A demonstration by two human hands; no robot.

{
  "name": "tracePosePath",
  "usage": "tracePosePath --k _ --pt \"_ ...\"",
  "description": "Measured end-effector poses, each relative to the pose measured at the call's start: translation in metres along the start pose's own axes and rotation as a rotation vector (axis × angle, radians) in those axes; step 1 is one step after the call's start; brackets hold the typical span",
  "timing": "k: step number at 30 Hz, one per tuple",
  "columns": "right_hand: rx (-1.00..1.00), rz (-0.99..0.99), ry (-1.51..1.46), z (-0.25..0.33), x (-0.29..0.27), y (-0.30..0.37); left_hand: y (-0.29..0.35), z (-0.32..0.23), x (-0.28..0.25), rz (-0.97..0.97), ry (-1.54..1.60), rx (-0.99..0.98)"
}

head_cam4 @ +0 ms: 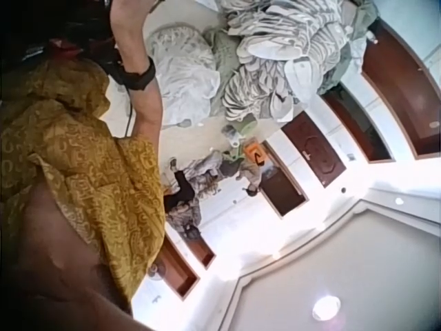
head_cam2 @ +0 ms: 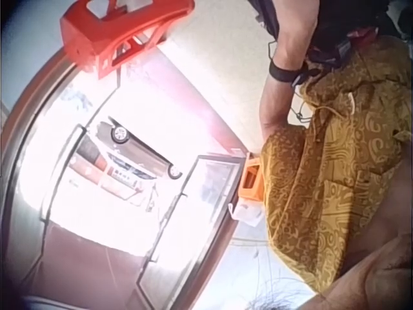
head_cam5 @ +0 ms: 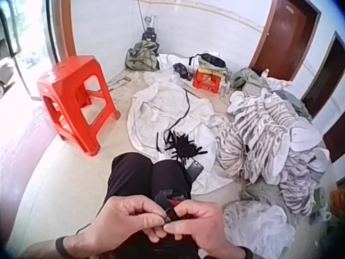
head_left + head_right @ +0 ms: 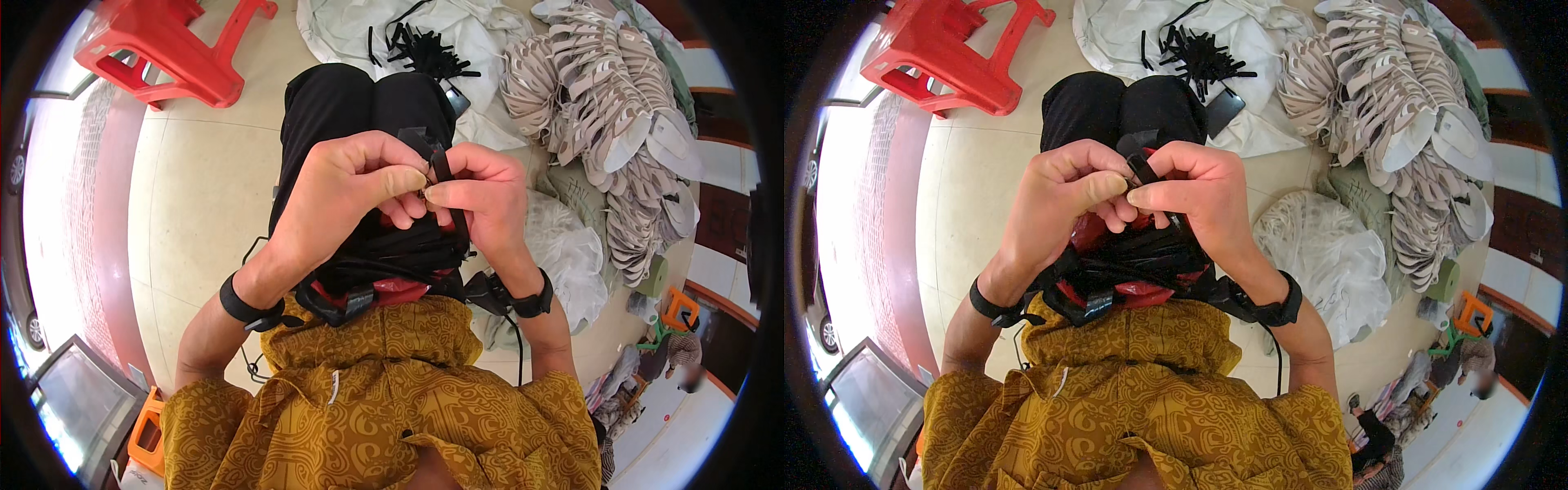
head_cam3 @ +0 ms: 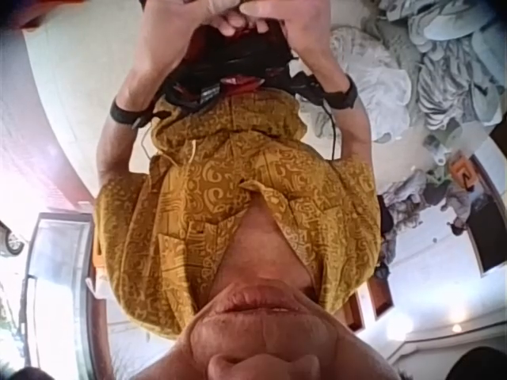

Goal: The person threads a strap through a buckle by hand, pulls it tight, and places the finished piece into a red bag, repeating the process for a second set.

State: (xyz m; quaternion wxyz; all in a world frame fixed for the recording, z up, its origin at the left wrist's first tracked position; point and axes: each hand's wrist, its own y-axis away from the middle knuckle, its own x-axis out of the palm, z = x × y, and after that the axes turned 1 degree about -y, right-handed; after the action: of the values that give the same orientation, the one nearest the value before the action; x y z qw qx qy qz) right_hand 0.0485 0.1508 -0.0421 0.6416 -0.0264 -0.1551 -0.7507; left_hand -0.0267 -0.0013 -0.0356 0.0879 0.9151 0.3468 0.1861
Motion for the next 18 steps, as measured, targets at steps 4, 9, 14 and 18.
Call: tracePosePath --k 4,9,14,18 --pt "0.037 0.004 -0.083 -0.001 0.000 0.001 0.003 0.003 -0.001 0.012 0.076 0.000" --pt "0.030 0.017 -0.110 0.000 0.001 0.003 0.007 0.002 -0.001 0.031 0.172 -0.010" --pt "0.052 -0.015 -0.072 0.004 0.005 0.004 0.004 0.007 -0.002 0.033 0.294 -0.043" --pt "0.000 -0.030 0.014 0.005 0.012 0.006 0.003 0.015 -0.001 0.005 0.350 -0.032"
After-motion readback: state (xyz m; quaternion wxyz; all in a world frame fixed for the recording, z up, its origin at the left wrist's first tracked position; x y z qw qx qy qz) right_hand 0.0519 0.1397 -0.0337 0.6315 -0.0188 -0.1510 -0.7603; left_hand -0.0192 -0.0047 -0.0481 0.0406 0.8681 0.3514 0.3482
